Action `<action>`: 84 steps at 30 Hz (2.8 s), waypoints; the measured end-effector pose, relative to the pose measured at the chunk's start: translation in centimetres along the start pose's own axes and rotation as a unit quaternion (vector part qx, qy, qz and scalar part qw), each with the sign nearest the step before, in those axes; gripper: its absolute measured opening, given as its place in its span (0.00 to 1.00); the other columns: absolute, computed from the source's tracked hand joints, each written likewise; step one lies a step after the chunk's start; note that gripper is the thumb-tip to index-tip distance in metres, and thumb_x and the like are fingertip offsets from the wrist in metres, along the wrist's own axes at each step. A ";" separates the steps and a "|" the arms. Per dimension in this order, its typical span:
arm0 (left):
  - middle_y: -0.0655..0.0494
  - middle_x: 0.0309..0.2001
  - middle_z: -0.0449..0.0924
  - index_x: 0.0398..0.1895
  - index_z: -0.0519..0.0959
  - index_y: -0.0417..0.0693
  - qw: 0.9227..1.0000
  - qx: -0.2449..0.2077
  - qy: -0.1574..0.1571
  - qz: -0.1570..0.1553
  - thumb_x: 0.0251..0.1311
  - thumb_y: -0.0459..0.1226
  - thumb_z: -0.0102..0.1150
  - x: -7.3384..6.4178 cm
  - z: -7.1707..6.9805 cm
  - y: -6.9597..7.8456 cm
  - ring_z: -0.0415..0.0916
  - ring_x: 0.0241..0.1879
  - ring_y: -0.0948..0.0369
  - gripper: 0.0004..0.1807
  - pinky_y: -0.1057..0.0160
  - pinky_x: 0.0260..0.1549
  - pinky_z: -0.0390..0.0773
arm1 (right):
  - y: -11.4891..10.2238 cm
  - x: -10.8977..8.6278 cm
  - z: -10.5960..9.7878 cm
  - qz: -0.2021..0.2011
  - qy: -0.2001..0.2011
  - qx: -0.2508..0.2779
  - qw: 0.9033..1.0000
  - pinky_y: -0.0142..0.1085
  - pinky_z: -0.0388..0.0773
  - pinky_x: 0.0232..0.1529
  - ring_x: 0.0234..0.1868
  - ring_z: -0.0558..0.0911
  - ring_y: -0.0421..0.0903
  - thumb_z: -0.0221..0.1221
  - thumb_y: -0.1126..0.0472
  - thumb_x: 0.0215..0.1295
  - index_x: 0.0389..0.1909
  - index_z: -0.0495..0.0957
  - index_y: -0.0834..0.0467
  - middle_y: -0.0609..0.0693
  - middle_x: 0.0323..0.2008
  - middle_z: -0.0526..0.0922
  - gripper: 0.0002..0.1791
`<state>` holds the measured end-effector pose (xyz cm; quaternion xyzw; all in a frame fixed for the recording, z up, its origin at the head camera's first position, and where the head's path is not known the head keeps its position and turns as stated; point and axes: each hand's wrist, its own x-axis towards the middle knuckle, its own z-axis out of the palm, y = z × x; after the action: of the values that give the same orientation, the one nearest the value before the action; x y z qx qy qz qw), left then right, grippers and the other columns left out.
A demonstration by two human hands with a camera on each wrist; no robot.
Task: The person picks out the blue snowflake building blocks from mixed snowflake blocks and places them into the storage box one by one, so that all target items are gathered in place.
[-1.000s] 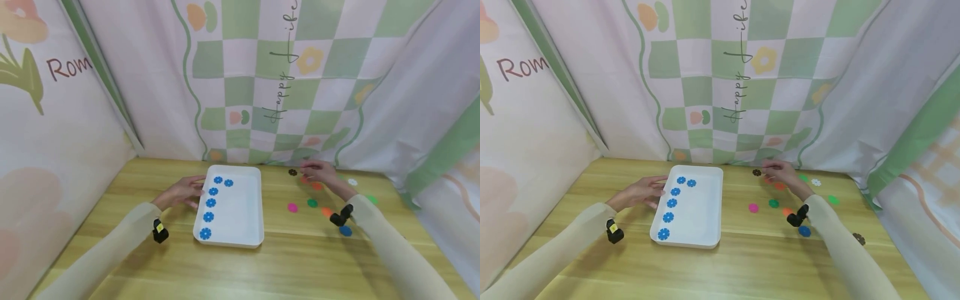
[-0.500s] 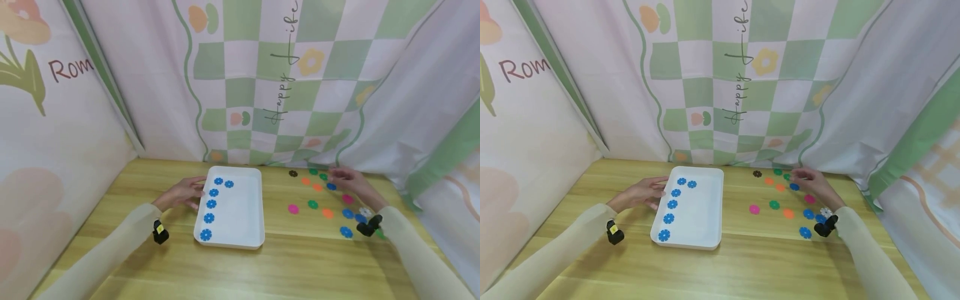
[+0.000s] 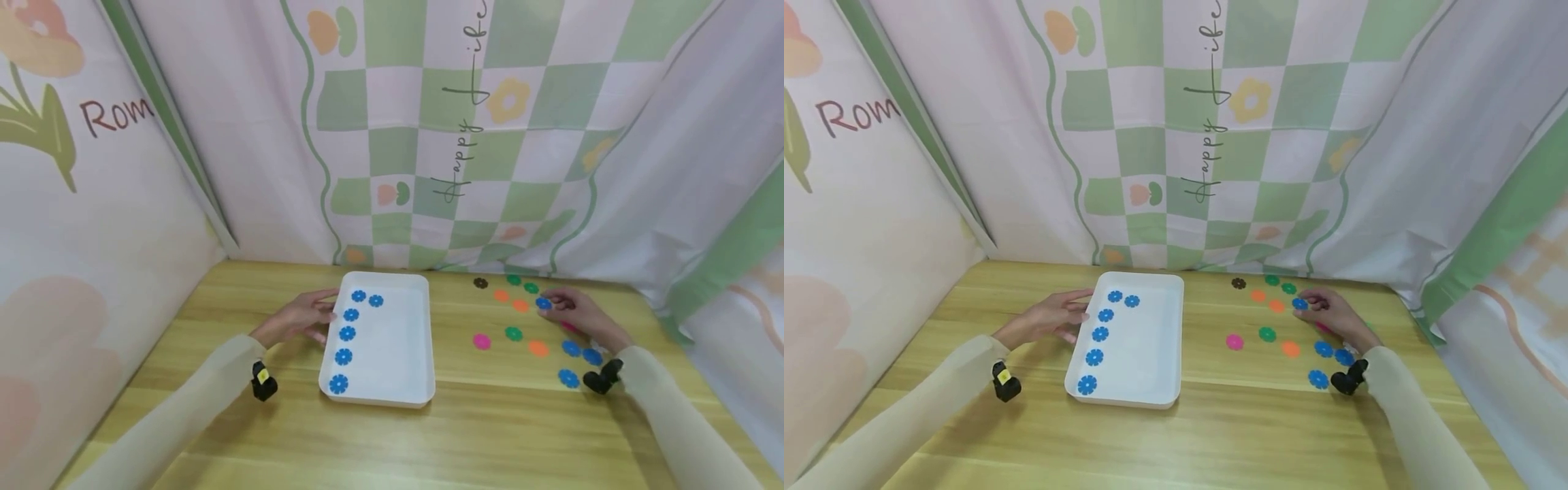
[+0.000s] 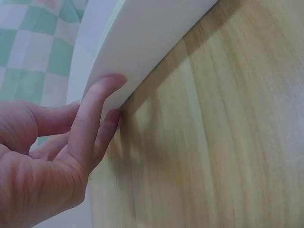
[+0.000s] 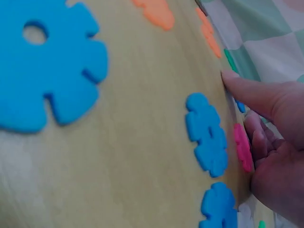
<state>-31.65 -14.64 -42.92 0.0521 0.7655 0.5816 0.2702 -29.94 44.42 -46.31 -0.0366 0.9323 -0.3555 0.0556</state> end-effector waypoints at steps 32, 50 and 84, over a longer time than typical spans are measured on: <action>0.34 0.79 0.59 0.85 0.51 0.48 1.000 0.008 0.003 -0.006 0.77 0.28 0.52 -0.3 -0.3 0.2 0.78 0.65 0.41 0.38 0.60 0.37 0.92 | -0.9 1.1 -0.5 -0.078 0.044 -0.047 0.995 0.26 0.82 0.38 0.42 0.82 0.46 0.64 0.67 0.72 0.48 0.80 0.70 0.62 0.43 0.85 0.10; 0.32 0.78 0.59 0.85 0.50 0.46 1.000 0.008 -0.006 -0.002 0.77 0.28 0.52 -0.5 0.1 0.5 0.79 0.63 0.41 0.38 0.60 0.37 0.92 | -7.5 0.9 -1.2 -0.056 0.002 0.002 0.998 0.43 0.89 0.53 0.48 0.88 0.48 0.61 0.59 0.77 0.62 0.78 0.71 0.68 0.54 0.85 0.21; 0.31 0.76 0.63 0.84 0.53 0.46 1.000 0.008 -0.003 -0.002 0.77 0.28 0.52 -0.4 0.2 0.2 0.84 0.56 0.44 0.37 0.58 0.37 0.92 | -19.3 3.4 8.6 -0.032 -0.051 0.319 0.946 0.49 0.87 0.59 0.41 0.89 0.42 0.52 0.71 0.79 0.65 0.68 0.80 0.60 0.46 0.87 0.21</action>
<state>-31.26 -14.52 -42.68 0.0543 0.7692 0.5750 0.2735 -31.61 23.98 -40.07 -0.0650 0.7642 -0.6339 0.1001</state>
